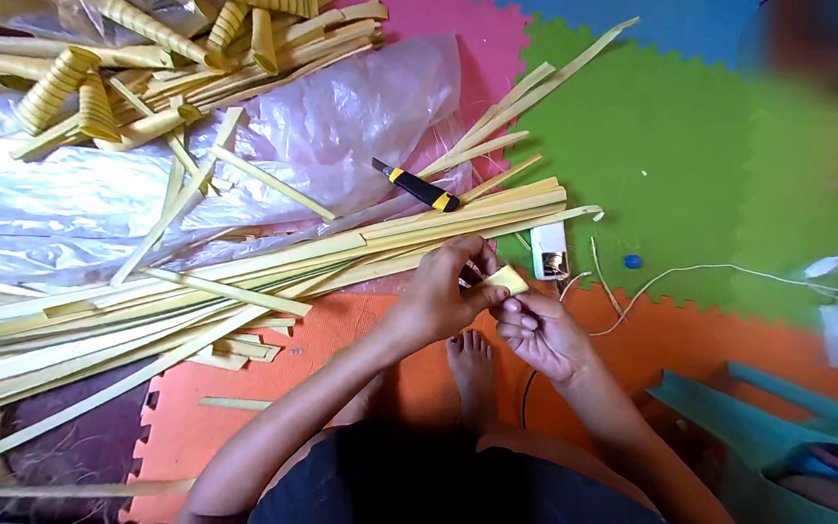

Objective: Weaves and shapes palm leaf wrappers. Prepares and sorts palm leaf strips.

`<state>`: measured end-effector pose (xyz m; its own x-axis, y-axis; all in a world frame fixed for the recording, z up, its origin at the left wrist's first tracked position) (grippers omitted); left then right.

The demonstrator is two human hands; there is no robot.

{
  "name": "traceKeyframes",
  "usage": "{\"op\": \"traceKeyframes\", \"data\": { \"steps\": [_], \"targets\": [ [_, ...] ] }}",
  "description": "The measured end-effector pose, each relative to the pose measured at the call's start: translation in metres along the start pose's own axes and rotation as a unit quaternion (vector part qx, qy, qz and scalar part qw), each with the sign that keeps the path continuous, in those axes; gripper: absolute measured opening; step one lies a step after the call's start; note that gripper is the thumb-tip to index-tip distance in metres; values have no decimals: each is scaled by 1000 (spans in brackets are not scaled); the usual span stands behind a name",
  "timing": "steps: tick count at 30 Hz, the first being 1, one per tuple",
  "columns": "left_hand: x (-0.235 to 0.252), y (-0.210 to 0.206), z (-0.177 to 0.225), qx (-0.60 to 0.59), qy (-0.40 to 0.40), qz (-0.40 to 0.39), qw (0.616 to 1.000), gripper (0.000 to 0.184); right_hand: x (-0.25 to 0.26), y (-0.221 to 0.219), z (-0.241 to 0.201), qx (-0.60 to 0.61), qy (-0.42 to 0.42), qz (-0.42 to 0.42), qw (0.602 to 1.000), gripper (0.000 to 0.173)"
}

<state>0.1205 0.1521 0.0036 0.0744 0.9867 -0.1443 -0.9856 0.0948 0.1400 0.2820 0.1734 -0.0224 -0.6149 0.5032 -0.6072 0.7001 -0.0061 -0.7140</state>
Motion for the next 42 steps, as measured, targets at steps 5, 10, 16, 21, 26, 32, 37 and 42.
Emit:
{"op": "traceKeyframes", "data": {
  "steps": [5, 10, 16, 21, 26, 32, 37, 42],
  "targets": [
    [2, 4, -7, -21, 65, -10, 998, 13, -3, 3, 9, -174, 85, 41, 980, 30],
    [2, -1, -16, 35, 46, -36, 998, 15, -3, 8, 12, -327, 201, 73, 920, 22],
    [1, -4, -10, 100, 49, 11, 994, 19, 5, 25, 8, -425, 331, 90, 837, 21],
    [3, 4, -18, -2, 51, -46, 998, 23, 3, 14, 8, -286, 234, 104, 923, 17],
    [4, 3, -20, -16, 45, -58, 997, 20, -3, 12, 11, -56, 34, 70, 995, 32],
    [8, -2, -17, 64, 42, -7, 997, 13, -8, 11, 22, -255, 108, 79, 958, 32],
    [7, 1, -24, 18, 36, -90, 995, 14, -7, 16, 14, -305, 263, 92, 911, 13],
    [4, 7, -29, 8, 34, -211, 977, 25, -8, 17, 14, -311, 277, 94, 904, 16]
  ]
}}
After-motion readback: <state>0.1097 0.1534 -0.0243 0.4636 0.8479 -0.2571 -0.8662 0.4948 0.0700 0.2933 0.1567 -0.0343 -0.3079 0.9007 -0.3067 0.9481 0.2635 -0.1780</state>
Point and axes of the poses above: each hand's wrist, its own x-axis towards the middle knuckle, its own y-axis out of the back of the hand, z = x × y, the point moved 3 cm from there along x, towards the middle knuckle, and after that the axes turned 2 degrees about z, right-handed, at the moved point
